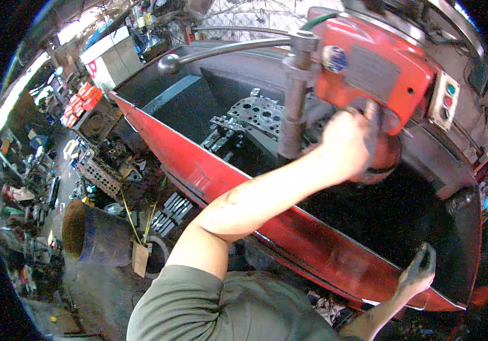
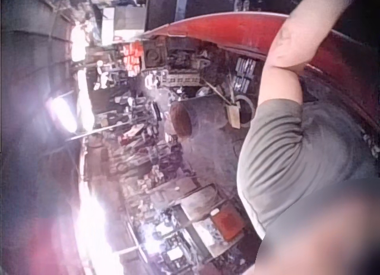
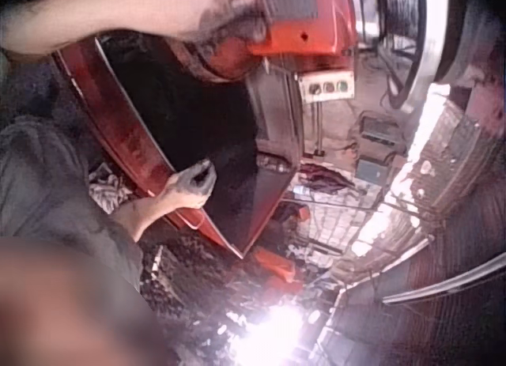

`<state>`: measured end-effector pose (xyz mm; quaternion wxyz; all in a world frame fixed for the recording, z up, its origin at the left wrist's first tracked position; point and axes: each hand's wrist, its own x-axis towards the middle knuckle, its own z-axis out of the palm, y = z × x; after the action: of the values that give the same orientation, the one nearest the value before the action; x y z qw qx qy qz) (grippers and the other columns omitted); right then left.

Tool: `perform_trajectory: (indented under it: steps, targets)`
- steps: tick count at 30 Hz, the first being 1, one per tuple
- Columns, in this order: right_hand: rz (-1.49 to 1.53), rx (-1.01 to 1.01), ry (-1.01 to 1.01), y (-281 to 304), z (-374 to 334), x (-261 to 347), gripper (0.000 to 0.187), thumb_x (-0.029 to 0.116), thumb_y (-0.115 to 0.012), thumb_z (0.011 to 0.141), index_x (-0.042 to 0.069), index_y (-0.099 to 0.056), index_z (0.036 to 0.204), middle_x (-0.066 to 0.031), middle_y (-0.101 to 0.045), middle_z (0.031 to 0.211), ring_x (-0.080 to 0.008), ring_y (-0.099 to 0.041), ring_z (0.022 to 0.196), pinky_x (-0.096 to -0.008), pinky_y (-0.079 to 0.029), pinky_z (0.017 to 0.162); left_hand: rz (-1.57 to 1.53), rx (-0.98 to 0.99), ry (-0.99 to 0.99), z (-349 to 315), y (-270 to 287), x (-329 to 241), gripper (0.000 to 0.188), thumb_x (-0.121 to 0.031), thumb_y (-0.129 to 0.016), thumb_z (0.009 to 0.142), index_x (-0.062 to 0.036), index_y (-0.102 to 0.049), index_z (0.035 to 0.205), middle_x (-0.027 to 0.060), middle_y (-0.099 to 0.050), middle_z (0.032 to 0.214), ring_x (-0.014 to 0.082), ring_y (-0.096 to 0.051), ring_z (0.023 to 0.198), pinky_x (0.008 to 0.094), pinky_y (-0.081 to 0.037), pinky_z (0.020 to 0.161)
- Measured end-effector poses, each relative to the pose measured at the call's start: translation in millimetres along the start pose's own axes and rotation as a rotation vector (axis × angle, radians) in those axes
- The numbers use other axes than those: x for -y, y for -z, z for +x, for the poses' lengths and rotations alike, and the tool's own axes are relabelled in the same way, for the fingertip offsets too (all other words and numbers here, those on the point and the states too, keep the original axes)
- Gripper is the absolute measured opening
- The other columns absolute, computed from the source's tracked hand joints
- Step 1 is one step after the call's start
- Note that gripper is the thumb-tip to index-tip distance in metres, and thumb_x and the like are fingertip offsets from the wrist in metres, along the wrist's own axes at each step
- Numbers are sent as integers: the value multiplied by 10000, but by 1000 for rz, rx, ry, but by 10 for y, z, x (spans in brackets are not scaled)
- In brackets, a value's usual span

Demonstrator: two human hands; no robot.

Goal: The person operates a red surface grinder to smooth a metal engine block. They repeatedly lower the grinding head onto the block, move it across the surface, and lift it to reposition the workpiece. The person also uses a wrench to adjust the engine block on the table.

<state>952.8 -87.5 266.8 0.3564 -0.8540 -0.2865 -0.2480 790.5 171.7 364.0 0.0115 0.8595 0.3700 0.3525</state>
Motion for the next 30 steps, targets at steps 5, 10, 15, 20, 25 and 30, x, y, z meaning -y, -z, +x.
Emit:
perform_trajectory:
  steps: [5,10,15,20,25,30]
  targets:
    - [13,143,60,77,169,134,306,237,-620,891,-41,-653,1015,-217,-676,943,-324,-645,759,-392,-491,742,-211,12,-640,121,-332,2,495,-415,-664,737,24,-606,957,187,-631,912,360,-588,923,459,-447,895]
    - [33,186,68,-123,309,223,307,216,-604,901,-57,-628,1041,-187,-668,977,-329,-619,828,-378,-465,784,-298,423,-780,411,-476,-355,454,-491,-669,726,-57,-694,857,119,-668,873,293,-633,897,483,-515,700]
    - [-26,416,25,-179,266,229,292,183,-583,908,-55,-599,1076,-208,-647,1004,-287,-583,845,-368,-448,802,59,231,-886,367,-680,-808,359,-414,-650,754,-97,-712,911,84,-672,887,275,-633,857,517,-507,595]
    - [77,482,-38,-120,317,-170,320,118,-554,886,-58,-549,1154,-162,-610,1096,-223,-532,952,-333,-411,878,388,-818,-826,95,-1593,-1344,184,-266,-620,738,-92,-663,698,94,-595,673,243,-587,654,463,-474,517]
    - [174,492,-147,-170,333,-853,423,114,-559,857,-43,-473,1240,-156,-564,1171,-241,-528,1005,-342,-406,910,1544,-1384,771,506,-2446,-2638,191,-193,-564,780,-101,-638,630,130,-605,605,279,-590,549,451,-473,510]
    - [410,346,-257,-138,145,-821,518,149,-589,863,-36,-397,1306,-158,-519,1228,-240,-494,1086,-341,-381,959,1368,-1082,-148,127,-2553,-3061,226,-172,-571,805,-150,-517,586,29,-524,564,170,-497,494,341,-429,456]
